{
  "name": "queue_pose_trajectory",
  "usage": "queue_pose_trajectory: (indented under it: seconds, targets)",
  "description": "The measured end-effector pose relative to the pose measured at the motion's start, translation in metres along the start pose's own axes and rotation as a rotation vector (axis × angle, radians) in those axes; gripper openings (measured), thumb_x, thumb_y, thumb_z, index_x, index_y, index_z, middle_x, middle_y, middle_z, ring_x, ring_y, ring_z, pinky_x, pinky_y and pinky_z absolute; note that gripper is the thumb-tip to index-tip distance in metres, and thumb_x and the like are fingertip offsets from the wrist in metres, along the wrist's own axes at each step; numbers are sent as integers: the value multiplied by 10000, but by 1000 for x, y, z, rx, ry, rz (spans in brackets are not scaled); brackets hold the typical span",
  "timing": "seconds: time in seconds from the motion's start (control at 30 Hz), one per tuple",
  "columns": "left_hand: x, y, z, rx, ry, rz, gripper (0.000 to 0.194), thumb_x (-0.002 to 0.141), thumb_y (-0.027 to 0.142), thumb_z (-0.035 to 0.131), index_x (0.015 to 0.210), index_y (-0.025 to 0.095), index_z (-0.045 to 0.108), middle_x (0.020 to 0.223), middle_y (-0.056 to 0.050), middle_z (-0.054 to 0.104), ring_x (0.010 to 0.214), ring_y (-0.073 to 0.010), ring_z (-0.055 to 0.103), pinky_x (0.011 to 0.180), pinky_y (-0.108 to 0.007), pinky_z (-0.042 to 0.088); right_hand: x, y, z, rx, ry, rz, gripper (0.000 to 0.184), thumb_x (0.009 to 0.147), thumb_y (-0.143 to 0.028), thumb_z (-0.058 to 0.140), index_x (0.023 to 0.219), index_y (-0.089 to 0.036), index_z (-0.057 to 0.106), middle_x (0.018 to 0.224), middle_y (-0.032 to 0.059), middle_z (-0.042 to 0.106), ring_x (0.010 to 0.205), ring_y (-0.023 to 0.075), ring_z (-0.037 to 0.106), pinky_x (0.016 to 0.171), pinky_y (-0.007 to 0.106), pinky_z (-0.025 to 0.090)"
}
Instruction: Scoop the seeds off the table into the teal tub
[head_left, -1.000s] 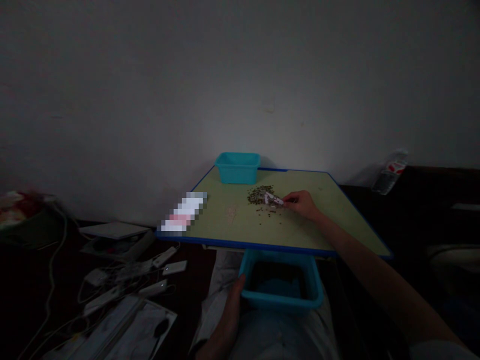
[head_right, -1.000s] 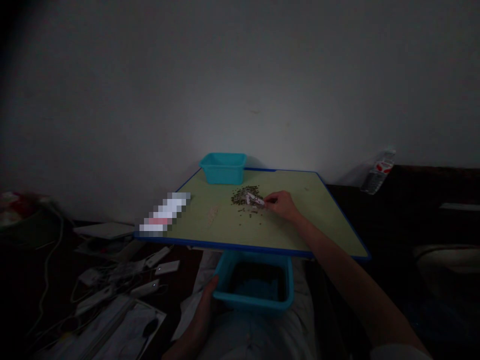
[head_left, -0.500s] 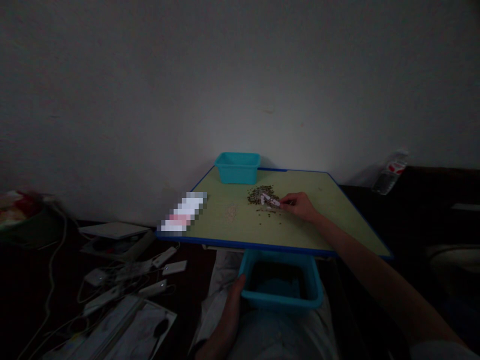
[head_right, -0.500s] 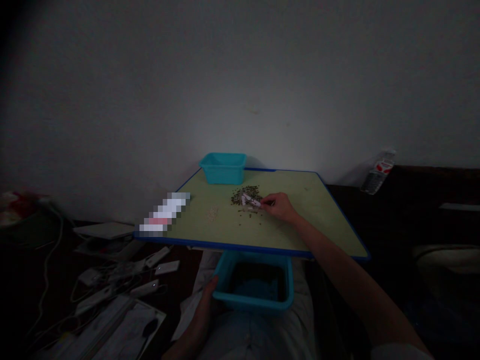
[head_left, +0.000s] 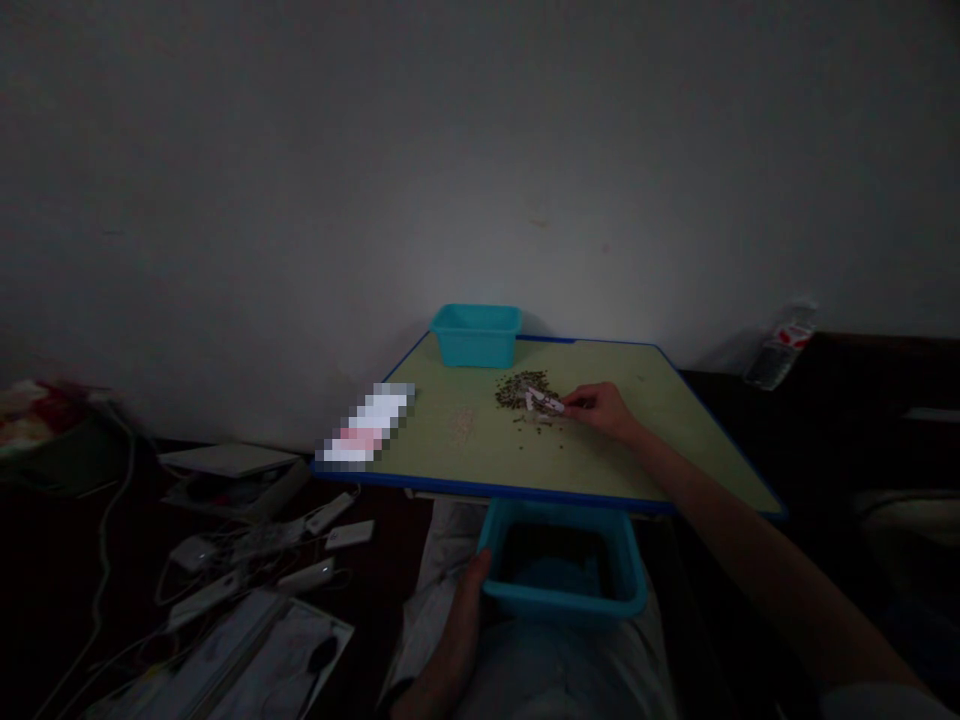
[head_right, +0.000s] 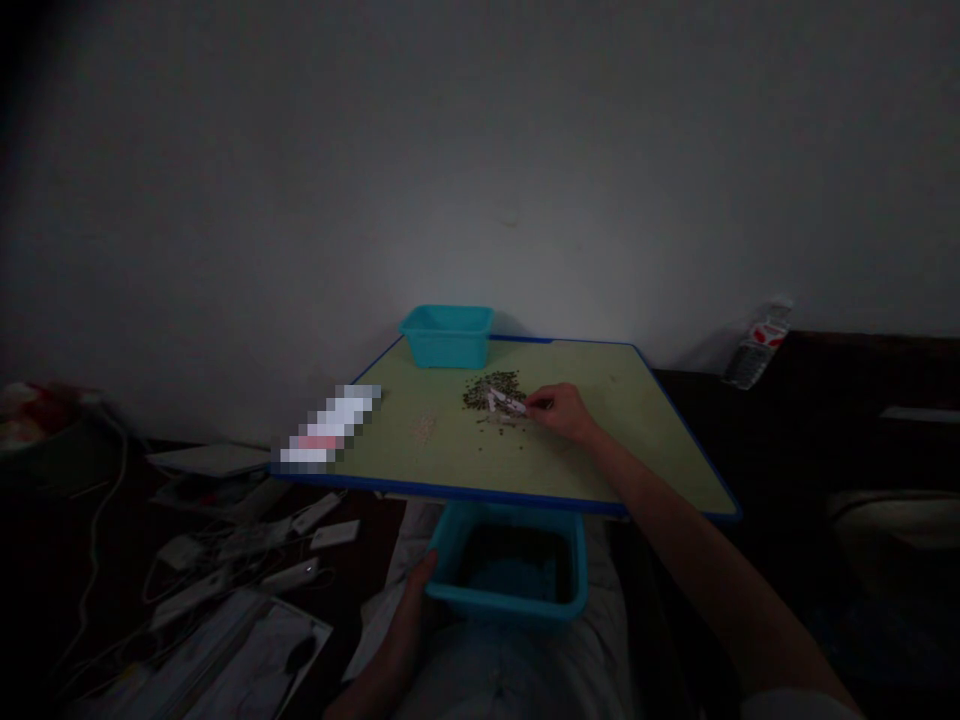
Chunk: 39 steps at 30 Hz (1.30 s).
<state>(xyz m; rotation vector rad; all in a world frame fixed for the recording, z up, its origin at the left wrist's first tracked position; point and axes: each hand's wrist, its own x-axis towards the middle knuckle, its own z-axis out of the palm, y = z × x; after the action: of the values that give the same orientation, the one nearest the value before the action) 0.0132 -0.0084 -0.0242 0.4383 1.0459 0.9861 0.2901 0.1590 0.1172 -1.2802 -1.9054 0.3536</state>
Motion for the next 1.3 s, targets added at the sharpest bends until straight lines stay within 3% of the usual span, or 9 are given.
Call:
queue_pose_trajectory:
  seconds: [0.2, 0.37, 0.7, 0.9, 1.1, 1.3]
  targets:
    - [4, -3, -4, -57, -39, -20, 363, 949, 423, 508, 1059, 166, 739, 1100, -131, 815, 1129, -353, 728, 1082, -514, 511, 0, 4, 2, -7, -6, -14, 115, 727, -247, 751, 802, -213, 831, 764, 47, 788, 639, 179, 680, 633, 279, 489]
    - [0, 1, 1, -28, -30, -20, 362, 954, 413, 482, 995, 176, 752, 1031, -123, 830, 1144, -360, 720, 1061, -508, 527, 0, 3, 2, -23, -10, -7, 130, 739, -238, 736, 822, -213, 834, 770, 49, 786, 653, 182, 685, 640, 280, 494]
    - [11, -9, -12, -35, -85, 39, 448, 908, 471, 569, 1162, 135, 721, 1158, -139, 798, 1188, -365, 695, 1081, -529, 506, 0, 1, 1, -55, -6, -12, 123, 723, -213, 743, 806, -207, 834, 768, 49, 791, 627, 173, 681, 608, 259, 483]
    - [8, -6, -7, -44, -46, 17, 469, 901, 447, 572, 1159, 82, 712, 1105, -174, 806, 1082, -368, 743, 1047, -544, 528, -1, 2, 1, -14, -7, -38, 109, 717, -248, 752, 785, -214, 830, 732, 40, 783, 603, 166, 670, 578, 249, 475]
    - [0, -1, -3, -110, -54, -59, 434, 933, 430, 546, 1160, 104, 720, 1109, -149, 811, 1136, -337, 726, 1091, -499, 506, -1, 4, -1, 32, -16, -26, 124, 721, -280, 750, 788, -211, 828, 714, 37, 775, 595, 164, 662, 559, 245, 463]
    - [-1, -2, -4, -73, -59, -34, 461, 953, 449, 517, 1201, 108, 704, 1126, -146, 806, 1160, -342, 714, 1077, -513, 515, -1, 3, 1, 46, -45, 2, 118, 705, -249, 769, 791, -194, 829, 738, 52, 781, 638, 183, 688, 586, 253, 476]
